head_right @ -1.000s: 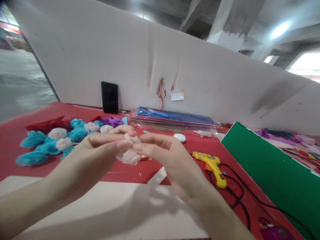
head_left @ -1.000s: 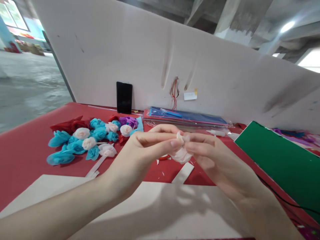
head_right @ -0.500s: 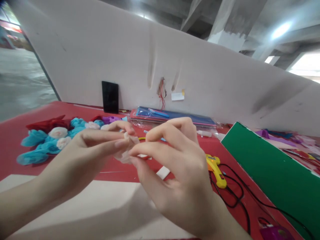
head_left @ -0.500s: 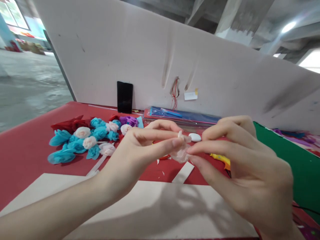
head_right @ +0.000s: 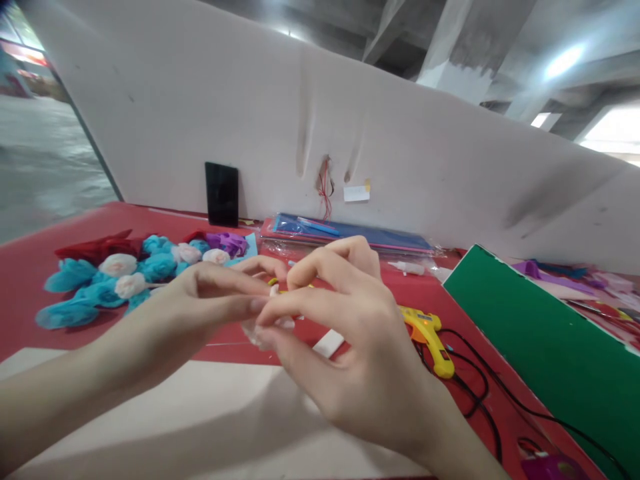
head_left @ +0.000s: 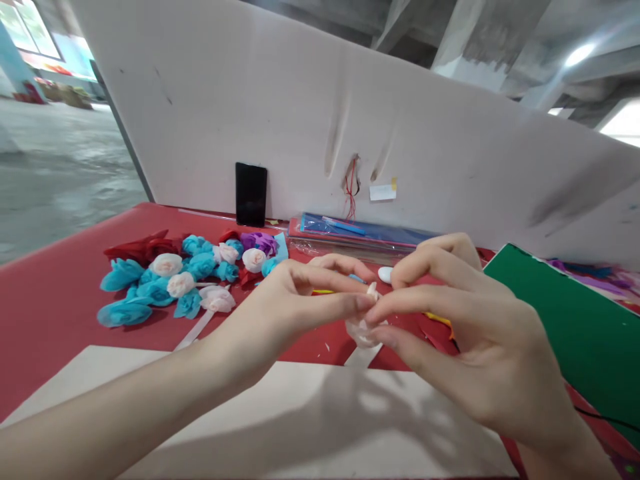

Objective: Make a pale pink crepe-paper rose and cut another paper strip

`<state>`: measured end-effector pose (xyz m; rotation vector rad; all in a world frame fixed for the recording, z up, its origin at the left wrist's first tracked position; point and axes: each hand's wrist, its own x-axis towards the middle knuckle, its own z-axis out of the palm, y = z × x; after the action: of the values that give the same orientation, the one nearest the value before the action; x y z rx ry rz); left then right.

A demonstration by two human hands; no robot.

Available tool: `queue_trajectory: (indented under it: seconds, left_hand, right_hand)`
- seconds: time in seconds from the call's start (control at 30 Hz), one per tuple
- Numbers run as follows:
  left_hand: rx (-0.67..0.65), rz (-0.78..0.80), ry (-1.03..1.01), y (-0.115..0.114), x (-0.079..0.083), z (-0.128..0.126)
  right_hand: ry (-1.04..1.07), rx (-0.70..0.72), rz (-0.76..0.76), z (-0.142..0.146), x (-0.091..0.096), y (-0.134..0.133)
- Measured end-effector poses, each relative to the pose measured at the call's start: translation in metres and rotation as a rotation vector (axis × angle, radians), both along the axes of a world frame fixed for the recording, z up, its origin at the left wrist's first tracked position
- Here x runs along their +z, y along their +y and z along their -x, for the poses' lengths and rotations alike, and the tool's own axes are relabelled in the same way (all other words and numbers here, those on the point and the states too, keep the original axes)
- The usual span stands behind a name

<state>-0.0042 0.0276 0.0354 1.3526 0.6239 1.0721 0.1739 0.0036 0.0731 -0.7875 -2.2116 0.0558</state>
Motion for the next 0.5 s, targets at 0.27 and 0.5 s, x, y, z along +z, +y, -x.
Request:
queue_trajectory:
  seconds: [0.27, 0.5]
  left_hand:
    - [0.004, 0.090, 0.022, -0.0009, 0.0029, -0.0010]
    - [0.000, 0.150, -0.076, -0.0033, 0.0045, -0.0029]
  right_hand:
    - [-0.040, 0.025, 0.115, -0.0019, -0.0002, 0.0008]
    - [0.059, 0.062, 0.219, -0.0017, -0.0035, -0.0006]
